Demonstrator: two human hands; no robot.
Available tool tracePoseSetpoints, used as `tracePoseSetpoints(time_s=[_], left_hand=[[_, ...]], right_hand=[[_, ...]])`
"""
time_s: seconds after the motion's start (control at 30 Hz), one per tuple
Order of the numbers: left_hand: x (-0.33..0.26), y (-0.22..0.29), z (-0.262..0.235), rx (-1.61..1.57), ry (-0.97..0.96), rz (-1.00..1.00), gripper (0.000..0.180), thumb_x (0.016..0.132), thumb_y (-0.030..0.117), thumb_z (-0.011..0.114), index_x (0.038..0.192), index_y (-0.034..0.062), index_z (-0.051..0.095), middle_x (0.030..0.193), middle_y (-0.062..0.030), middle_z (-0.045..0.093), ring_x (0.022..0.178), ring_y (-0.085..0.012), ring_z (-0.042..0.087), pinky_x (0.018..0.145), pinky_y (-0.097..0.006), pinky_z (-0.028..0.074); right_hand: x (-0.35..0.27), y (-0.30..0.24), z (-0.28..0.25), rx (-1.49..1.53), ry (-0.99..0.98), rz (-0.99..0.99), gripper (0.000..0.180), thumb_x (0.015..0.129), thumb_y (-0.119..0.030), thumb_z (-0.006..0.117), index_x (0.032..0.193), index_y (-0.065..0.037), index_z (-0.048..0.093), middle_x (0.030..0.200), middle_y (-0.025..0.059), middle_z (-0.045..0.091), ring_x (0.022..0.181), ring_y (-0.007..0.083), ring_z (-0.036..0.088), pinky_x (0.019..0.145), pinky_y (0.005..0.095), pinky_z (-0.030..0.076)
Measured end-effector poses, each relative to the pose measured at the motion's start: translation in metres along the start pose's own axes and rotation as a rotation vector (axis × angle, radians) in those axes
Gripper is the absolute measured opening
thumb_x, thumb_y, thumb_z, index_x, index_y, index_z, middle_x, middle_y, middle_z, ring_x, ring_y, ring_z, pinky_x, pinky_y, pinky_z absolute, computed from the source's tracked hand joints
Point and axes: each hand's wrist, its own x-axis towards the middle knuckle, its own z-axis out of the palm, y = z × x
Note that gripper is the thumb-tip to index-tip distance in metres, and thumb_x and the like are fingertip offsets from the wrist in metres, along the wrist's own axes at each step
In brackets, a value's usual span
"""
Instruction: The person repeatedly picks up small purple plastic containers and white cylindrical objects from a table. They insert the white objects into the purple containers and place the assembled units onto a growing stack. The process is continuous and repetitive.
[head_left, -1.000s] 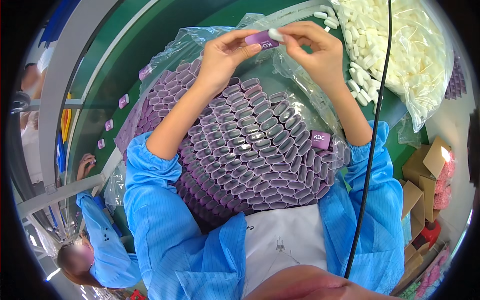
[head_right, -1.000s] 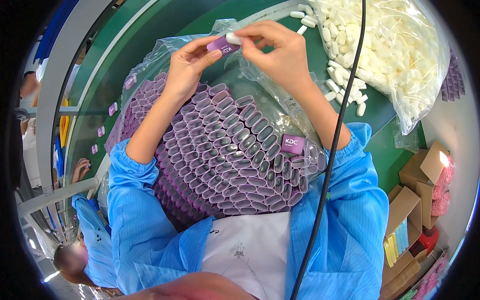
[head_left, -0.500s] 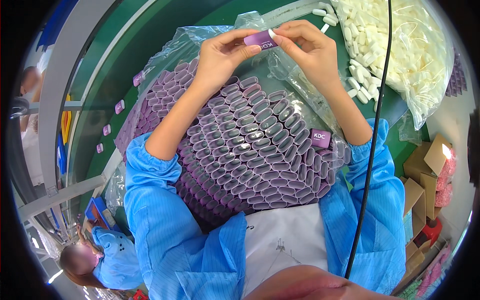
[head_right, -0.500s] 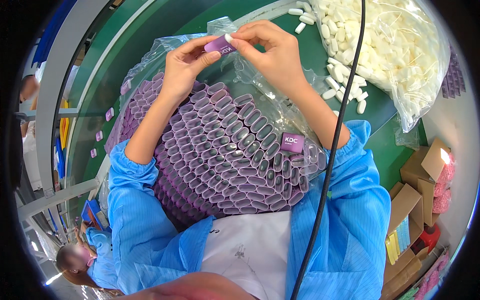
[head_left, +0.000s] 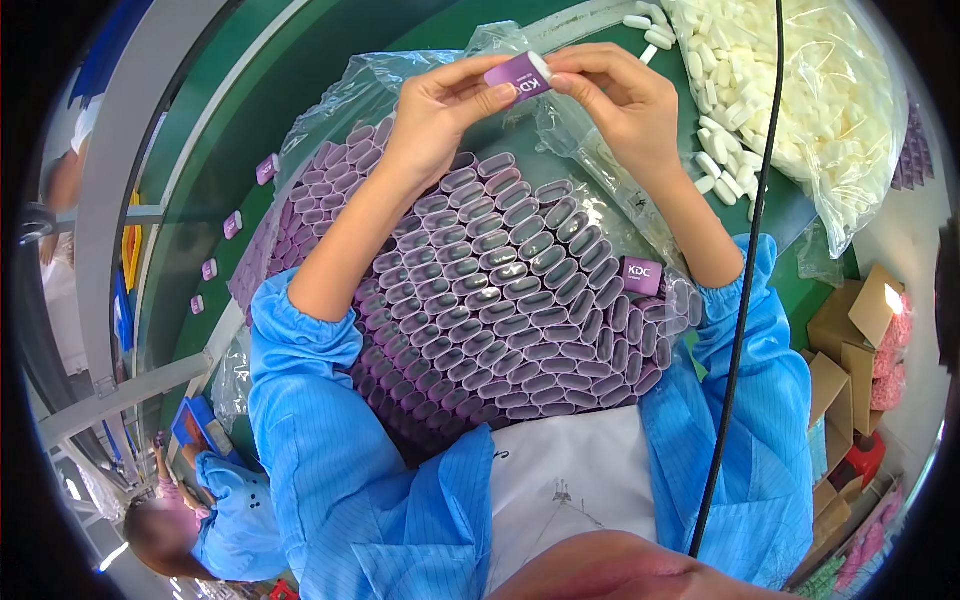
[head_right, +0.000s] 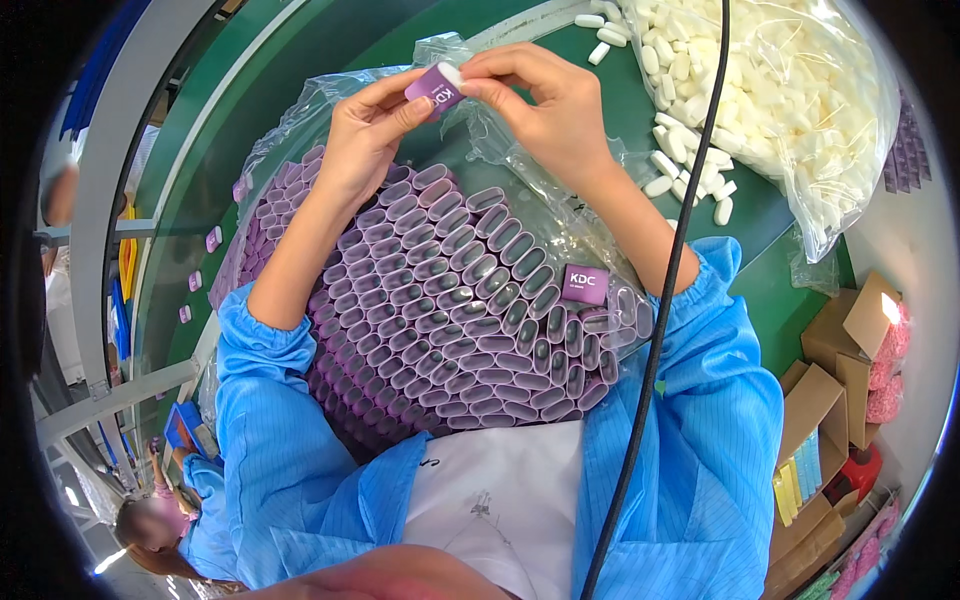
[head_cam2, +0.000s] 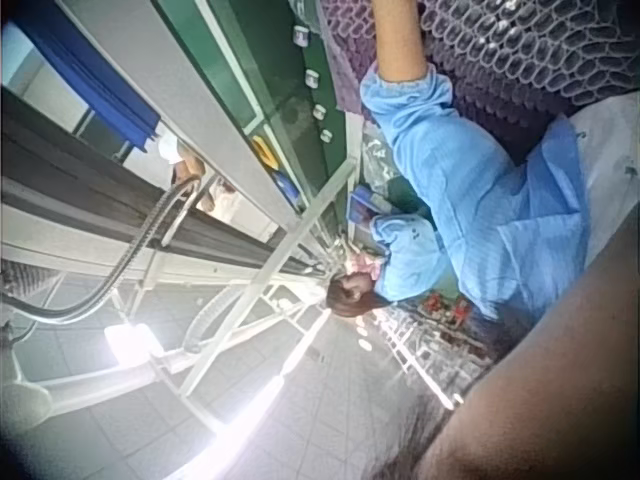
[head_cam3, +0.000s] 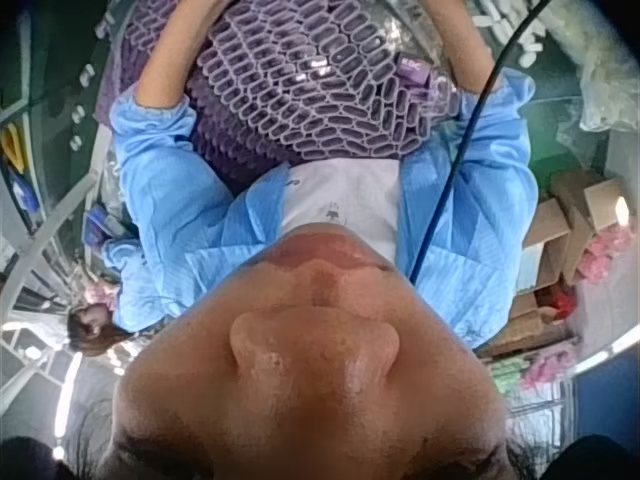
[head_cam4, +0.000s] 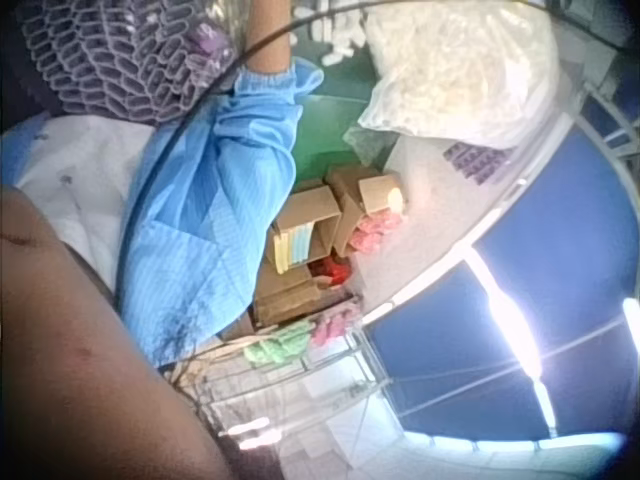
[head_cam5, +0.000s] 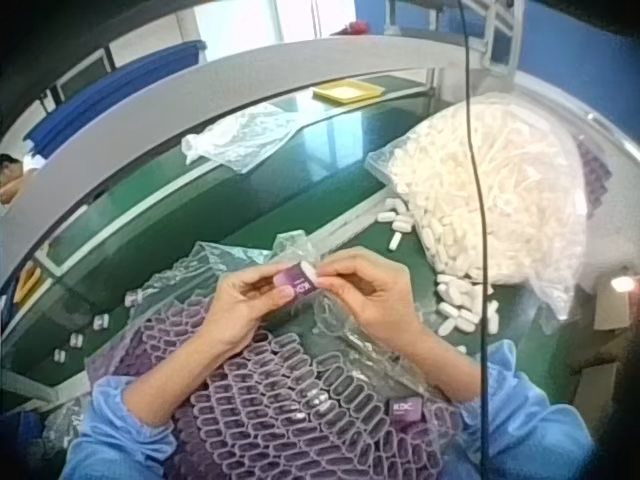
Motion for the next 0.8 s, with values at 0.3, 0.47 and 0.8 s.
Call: tracePoseSetpoints(time_s=[0.3, 0.47, 0.8], left_hand=[[-0.001, 0.001, 0.004, -0.102, 0.025, -0.007, 0.032, 0.082, -0.001, 0.068, 0.113, -0.0025, 0.063, 0.102, -0.0104, 0.066, 0.094, -0.0151, 0.062, 0.084, -0.028, 0.051], [-0.003, 0.005, 0.006, 0.171, 0.007, 0.037, 0.03, 0.085, 0.0, 0.065, 0.115, -0.0022, 0.061, 0.108, -0.0131, 0.065, 0.096, -0.018, 0.063, 0.088, -0.032, 0.051], [0.042, 0.035, -0.101, 0.677, 0.24, 0.048, 0.039, 0.085, 0.015, 0.069, 0.12, 0.0012, 0.061, 0.099, -0.0073, 0.067, 0.085, -0.0115, 0.06, 0.081, -0.026, 0.047]], right_hand=[[-0.001, -0.005, 0.007, -0.265, 0.055, -0.262, 0.017, 0.075, -0.003, 0.073, 0.093, -0.003, 0.071, 0.093, 0.009, 0.068, 0.079, 0.0193, 0.066, 0.07, 0.0261, 0.053], [-0.003, -0.005, 0.007, -0.324, 0.013, -0.308, 0.022, 0.075, -0.003, 0.073, 0.097, -0.005, 0.072, 0.093, 0.0074, 0.067, 0.079, 0.018, 0.065, 0.067, 0.026, 0.053], [0.03, 0.03, -0.05, -0.521, 0.324, 0.064, 0.02, 0.084, -0.019, 0.068, 0.095, -0.002, 0.069, 0.081, 0.011, 0.07, 0.069, 0.02, 0.068, 0.064, 0.0299, 0.051]])
